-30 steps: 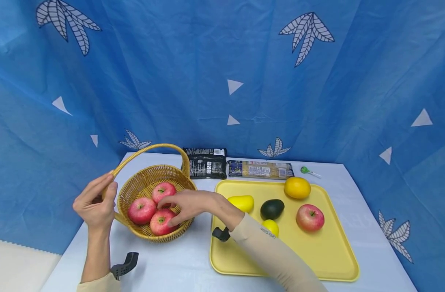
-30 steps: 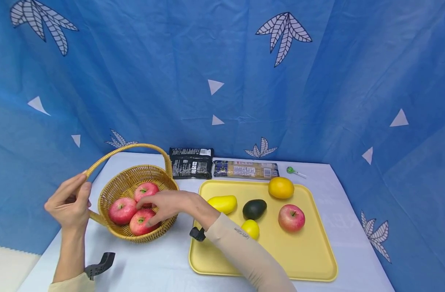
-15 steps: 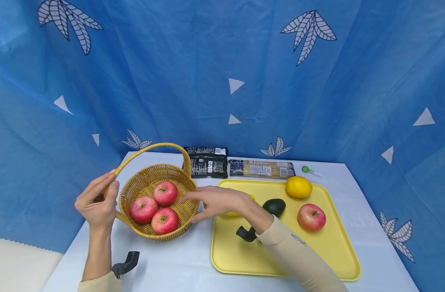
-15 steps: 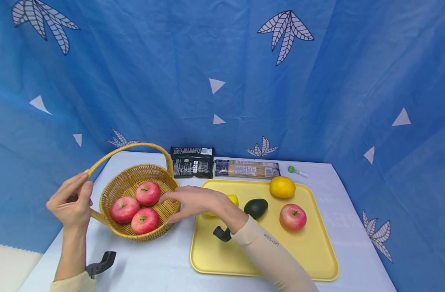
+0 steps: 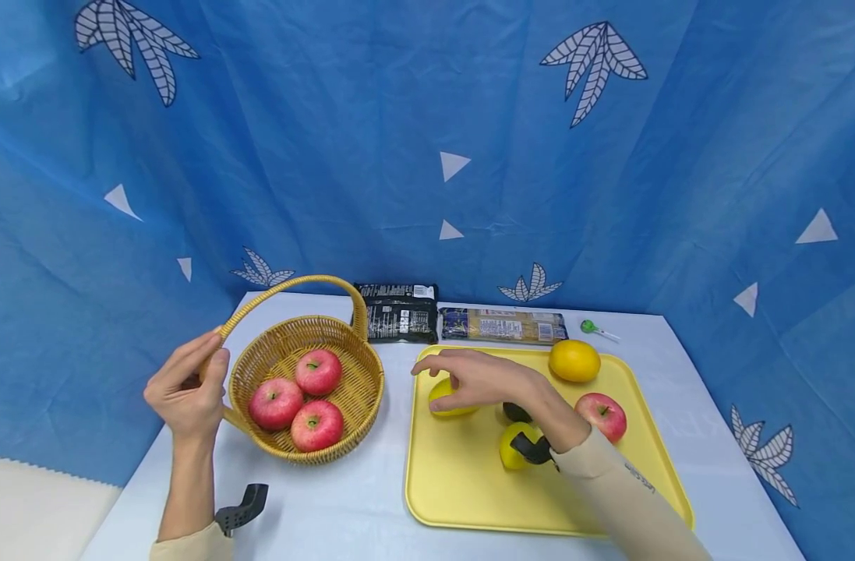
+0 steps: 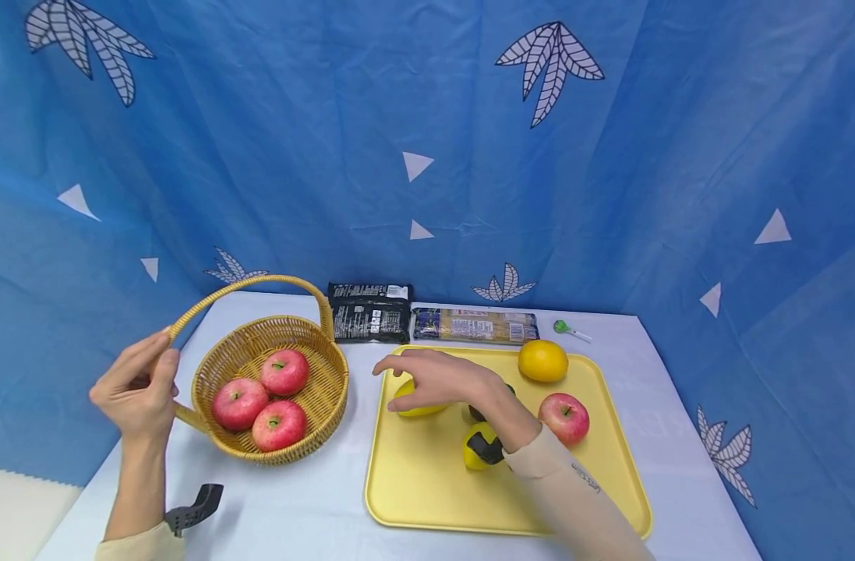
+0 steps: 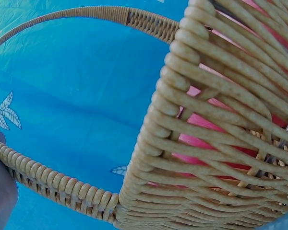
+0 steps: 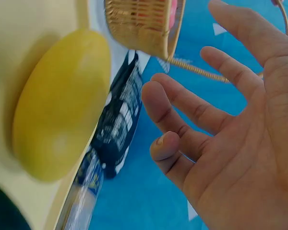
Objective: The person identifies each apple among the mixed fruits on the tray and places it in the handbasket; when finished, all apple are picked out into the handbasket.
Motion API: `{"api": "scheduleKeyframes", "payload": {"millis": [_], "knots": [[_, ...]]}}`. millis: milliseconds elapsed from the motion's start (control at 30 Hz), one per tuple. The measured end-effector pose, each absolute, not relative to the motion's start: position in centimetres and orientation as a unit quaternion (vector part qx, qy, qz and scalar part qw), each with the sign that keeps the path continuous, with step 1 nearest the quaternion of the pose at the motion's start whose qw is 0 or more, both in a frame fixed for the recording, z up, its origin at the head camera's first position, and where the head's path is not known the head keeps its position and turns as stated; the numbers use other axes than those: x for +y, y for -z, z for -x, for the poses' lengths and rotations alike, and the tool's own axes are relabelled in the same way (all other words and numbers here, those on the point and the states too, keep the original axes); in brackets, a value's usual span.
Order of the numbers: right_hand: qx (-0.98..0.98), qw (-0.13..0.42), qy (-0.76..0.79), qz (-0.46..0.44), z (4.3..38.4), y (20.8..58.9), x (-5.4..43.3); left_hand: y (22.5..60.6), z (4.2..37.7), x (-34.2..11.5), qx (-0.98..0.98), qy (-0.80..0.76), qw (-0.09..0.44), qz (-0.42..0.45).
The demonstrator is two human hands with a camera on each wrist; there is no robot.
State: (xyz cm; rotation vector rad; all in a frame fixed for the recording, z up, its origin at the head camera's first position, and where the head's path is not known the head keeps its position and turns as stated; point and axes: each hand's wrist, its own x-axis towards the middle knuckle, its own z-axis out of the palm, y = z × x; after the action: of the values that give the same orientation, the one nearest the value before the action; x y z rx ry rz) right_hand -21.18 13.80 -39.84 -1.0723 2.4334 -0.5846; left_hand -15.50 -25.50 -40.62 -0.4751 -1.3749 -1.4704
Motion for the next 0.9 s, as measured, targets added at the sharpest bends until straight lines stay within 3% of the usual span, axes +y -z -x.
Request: {"api": "scheduleKeyframes", "payload": {"millis": [433, 900], "knots": [[0.894, 0.212, 0.211, 0.333, 19.5, 39.7, 18.9, 40.6, 15.5, -25.5, -0.571, 0.612, 0.510, 0.198], [0.926, 0.169, 0.206, 0.267, 17.6, 39.1, 24.0, 40.9, 15.9, -25.6, -0.556, 0.619, 0.514, 0.210]]}}
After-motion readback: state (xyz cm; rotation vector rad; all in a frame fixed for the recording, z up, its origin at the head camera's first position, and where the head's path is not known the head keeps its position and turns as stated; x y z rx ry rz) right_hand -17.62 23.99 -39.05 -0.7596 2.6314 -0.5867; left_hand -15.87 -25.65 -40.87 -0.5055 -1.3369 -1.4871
